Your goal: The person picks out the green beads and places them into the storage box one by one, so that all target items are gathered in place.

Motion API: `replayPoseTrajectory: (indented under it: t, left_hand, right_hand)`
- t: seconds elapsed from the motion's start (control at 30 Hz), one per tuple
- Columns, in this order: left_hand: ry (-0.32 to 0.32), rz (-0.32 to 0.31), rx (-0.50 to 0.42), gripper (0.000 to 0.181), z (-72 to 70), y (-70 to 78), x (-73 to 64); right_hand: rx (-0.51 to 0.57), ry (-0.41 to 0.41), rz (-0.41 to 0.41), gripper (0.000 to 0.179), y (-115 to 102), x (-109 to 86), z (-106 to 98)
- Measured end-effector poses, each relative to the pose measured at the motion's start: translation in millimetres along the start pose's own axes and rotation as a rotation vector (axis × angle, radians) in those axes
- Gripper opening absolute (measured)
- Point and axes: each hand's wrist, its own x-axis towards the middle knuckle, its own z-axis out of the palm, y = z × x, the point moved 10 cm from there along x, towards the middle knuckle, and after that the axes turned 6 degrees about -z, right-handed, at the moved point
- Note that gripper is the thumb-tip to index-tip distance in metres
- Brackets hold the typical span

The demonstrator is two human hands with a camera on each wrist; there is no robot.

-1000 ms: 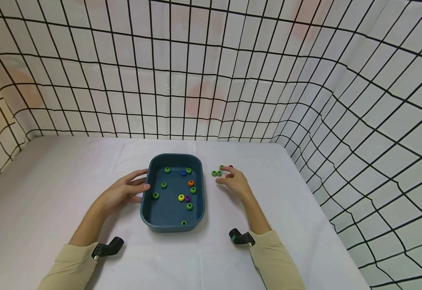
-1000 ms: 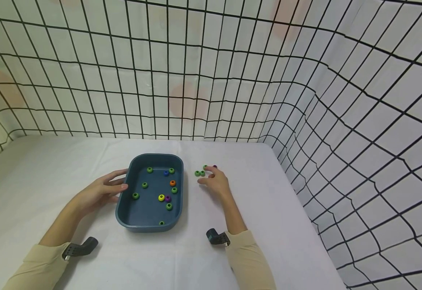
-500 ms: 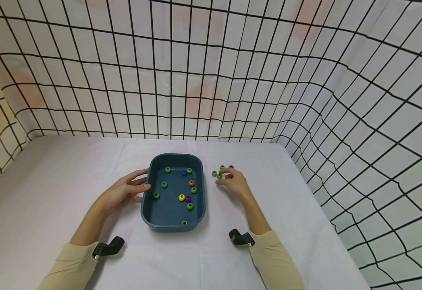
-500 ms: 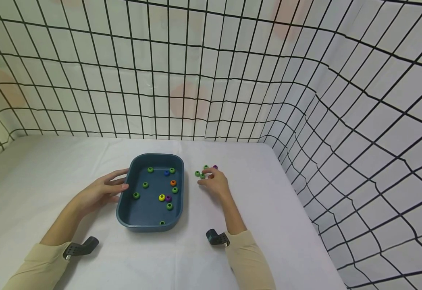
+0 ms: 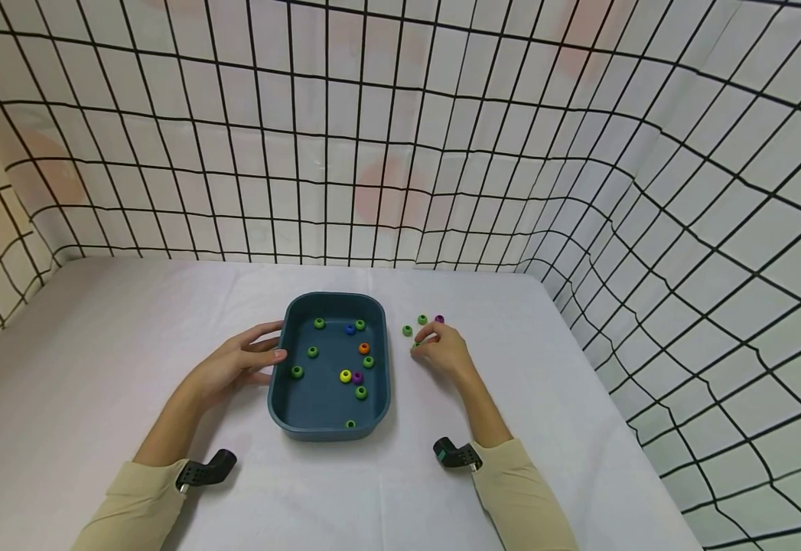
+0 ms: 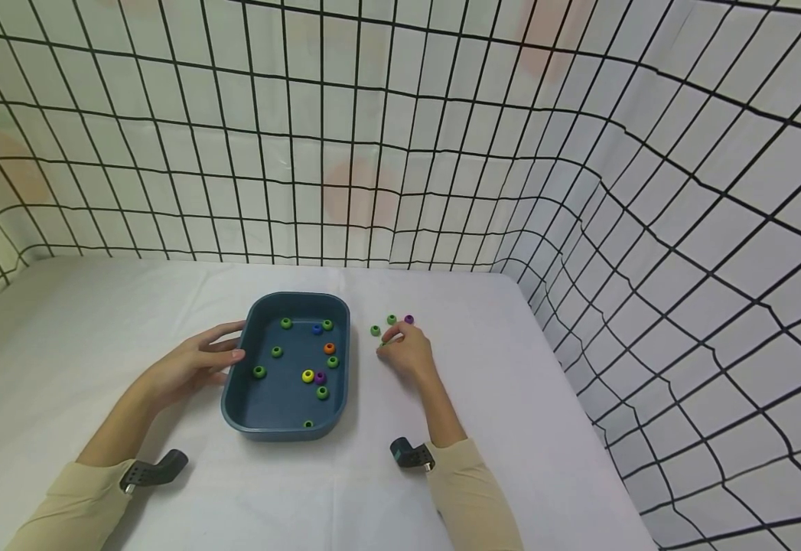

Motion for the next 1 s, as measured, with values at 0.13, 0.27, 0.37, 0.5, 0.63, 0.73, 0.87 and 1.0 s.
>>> replayPoseTrajectory:
  t: [0.13,0.27,0.37,0.5,0.63,0.73,0.87,1.0]
  left_hand:
    - [0.004,-0.003,0.004,0.080,-0.1,-0.4,0.6]
    - [0.005,-0.004,0.006,0.080,-0.1,-1.2,0.5]
    - [0.009,-0.004,0.010,0.082,-0.3,-1.7,0.2]
    - [0.011,-0.001,0.013,0.081,-0.8,-1.2,0.2]
    - [0.010,0.001,0.011,0.081,-0.8,-0.9,0.3]
    - [0.008,0.000,0.009,0.082,-0.7,-0.7,0.4]
    - [0.005,-0.001,0.002,0.083,-0.6,-0.6,0.8]
    - [0.003,-0.001,0.004,0.082,-0.3,-0.9,1.1]
  right_hand:
    - [-0.022,-0.005,-0.016,0.016,-2,-1.9,0]
    - [-0.024,-0.009,-0.020,0.015,-5,-3.3,0]
    - [-0.001,-0.013,-0.026,0.016,-10,-4.9,0]
    - [0.063,-0.025,-0.057,0.017,-25,-8.1,0]
    - [0.107,-0.036,-0.106,0.015,-45,-14.0,0]
    - [0.147,-0.049,-0.135,0.014,-60,-20.1,2]
    - [0.197,-0.085,-0.162,0.014,-76,-28.6,9]
    - [0.216,-0.126,-0.188,0.013,-88,-36.6,18]
